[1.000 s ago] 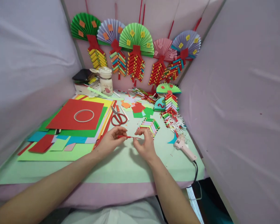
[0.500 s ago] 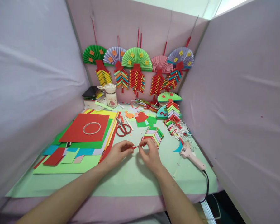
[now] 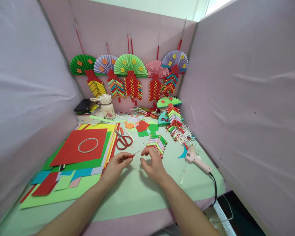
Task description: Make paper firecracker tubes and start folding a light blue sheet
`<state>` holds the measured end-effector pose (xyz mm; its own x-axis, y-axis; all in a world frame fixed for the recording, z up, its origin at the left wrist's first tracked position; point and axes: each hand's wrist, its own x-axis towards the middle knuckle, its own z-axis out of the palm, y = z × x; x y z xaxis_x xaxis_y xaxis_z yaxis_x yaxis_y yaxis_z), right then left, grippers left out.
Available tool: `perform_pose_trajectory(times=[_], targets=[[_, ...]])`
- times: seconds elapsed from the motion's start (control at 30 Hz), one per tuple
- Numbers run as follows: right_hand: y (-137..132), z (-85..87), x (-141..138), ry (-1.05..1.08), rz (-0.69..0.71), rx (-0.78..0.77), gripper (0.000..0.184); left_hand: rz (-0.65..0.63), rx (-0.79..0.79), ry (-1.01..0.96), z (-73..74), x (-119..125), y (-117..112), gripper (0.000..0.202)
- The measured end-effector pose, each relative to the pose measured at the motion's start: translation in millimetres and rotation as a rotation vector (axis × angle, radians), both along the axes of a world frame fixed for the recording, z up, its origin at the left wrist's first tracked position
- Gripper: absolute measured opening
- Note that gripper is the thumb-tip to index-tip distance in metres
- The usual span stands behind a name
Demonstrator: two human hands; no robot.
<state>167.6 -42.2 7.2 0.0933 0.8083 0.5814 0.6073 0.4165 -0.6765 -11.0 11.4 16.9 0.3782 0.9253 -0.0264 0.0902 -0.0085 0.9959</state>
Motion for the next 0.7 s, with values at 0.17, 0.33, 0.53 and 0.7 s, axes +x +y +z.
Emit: perform_pose_trajectory(times=[0.17,0.33,0.53,0.7], targets=[[-0.4,1.7,-0.1,-0.043,0.013,-0.020,0.012,0.005,-0.190,-0.152,0.3,1.3,-1.6,0.026],[-0.1,0.2,0.7,-0.067,0.004,-0.024,0.012,0.009,-0.495,-0.402,4.9,0.0,1.2,0.025],[3.4,1.6,5.1,-0.221,0.025,-0.051,0.016,0.127,-0.782,-0.622,7.2,-4.6,13.4,0.022],[7.2,3.3,7.5,-0.362,0.047,-0.092,0.019,0.185,-0.914,-0.667,2.1,-4.0,16.6,0.020]])
